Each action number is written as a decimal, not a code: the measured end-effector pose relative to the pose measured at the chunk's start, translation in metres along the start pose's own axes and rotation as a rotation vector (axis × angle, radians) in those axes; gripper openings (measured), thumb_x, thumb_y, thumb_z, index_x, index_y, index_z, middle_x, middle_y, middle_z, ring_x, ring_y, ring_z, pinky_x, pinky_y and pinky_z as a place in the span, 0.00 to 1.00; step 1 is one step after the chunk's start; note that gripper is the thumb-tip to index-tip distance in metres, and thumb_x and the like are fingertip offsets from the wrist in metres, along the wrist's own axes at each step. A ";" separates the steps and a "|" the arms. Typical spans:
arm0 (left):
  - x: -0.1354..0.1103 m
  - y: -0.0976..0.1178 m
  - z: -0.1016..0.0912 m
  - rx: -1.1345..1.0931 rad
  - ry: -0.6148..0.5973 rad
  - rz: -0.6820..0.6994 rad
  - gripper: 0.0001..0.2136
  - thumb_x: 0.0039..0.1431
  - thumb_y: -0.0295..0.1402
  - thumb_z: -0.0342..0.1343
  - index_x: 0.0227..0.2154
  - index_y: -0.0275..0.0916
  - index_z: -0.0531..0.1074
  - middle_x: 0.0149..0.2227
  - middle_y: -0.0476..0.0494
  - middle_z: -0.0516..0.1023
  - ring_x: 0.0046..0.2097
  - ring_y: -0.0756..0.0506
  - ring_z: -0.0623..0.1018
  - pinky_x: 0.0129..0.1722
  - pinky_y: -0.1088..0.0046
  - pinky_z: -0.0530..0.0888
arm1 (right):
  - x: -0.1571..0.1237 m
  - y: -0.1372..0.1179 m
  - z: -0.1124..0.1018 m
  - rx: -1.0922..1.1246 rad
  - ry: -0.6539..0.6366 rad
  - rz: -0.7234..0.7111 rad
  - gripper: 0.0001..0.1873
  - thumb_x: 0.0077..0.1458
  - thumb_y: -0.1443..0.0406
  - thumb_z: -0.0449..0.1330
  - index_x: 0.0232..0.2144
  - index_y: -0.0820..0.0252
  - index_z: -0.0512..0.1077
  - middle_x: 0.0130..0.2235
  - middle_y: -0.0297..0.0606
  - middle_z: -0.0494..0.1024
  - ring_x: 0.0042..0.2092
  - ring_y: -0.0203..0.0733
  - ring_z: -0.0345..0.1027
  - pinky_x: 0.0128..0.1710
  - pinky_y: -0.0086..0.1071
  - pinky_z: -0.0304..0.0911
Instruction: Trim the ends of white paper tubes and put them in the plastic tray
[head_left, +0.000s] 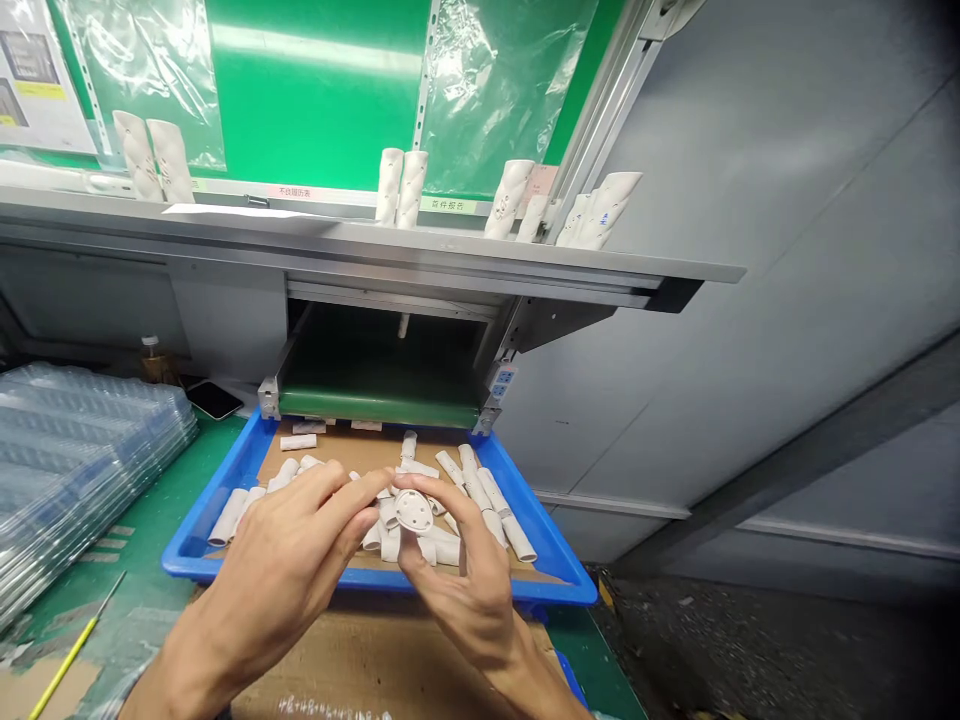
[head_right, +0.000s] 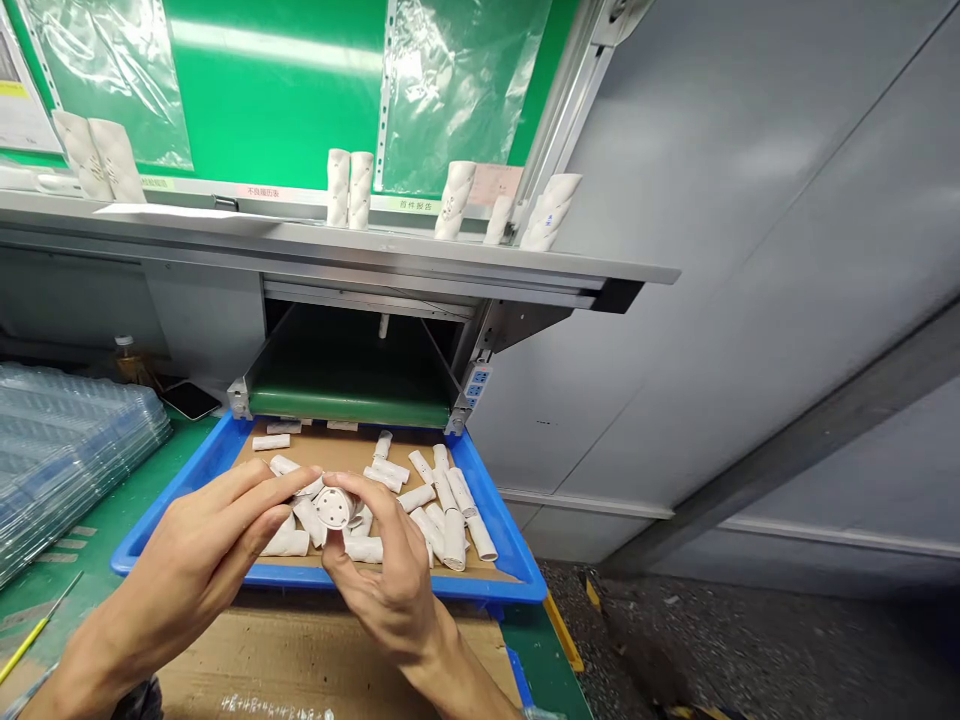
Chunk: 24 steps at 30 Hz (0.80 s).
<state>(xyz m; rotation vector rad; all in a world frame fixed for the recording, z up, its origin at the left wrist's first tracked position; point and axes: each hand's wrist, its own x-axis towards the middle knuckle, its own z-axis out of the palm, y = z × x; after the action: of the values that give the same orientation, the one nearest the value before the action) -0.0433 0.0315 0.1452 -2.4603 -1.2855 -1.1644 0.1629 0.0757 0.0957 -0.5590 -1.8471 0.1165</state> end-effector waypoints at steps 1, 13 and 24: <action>-0.001 0.001 0.001 -0.023 -0.005 0.007 0.16 0.80 0.35 0.45 0.65 0.48 0.68 0.39 0.46 0.77 0.37 0.47 0.78 0.40 0.71 0.77 | -0.001 0.000 0.000 0.015 0.011 0.004 0.28 0.63 0.77 0.61 0.63 0.59 0.66 0.54 0.46 0.81 0.57 0.49 0.79 0.57 0.43 0.79; -0.003 0.001 0.008 -0.112 -0.014 -0.005 0.19 0.78 0.32 0.50 0.68 0.52 0.66 0.41 0.47 0.79 0.40 0.46 0.78 0.42 0.69 0.75 | -0.004 0.002 0.003 0.019 0.027 -0.019 0.27 0.62 0.78 0.61 0.61 0.58 0.66 0.53 0.47 0.81 0.57 0.50 0.79 0.59 0.47 0.78; -0.006 -0.002 0.007 -0.120 -0.032 -0.023 0.19 0.78 0.30 0.51 0.66 0.52 0.68 0.38 0.48 0.77 0.37 0.47 0.77 0.40 0.71 0.75 | 0.003 -0.003 -0.001 -0.015 0.003 -0.025 0.24 0.64 0.77 0.61 0.59 0.58 0.67 0.52 0.46 0.83 0.54 0.50 0.81 0.55 0.45 0.81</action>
<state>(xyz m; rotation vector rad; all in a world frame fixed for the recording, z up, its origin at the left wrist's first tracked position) -0.0426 0.0321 0.1357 -2.5642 -1.2924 -1.2475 0.1621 0.0740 0.0999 -0.5468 -1.8525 0.0850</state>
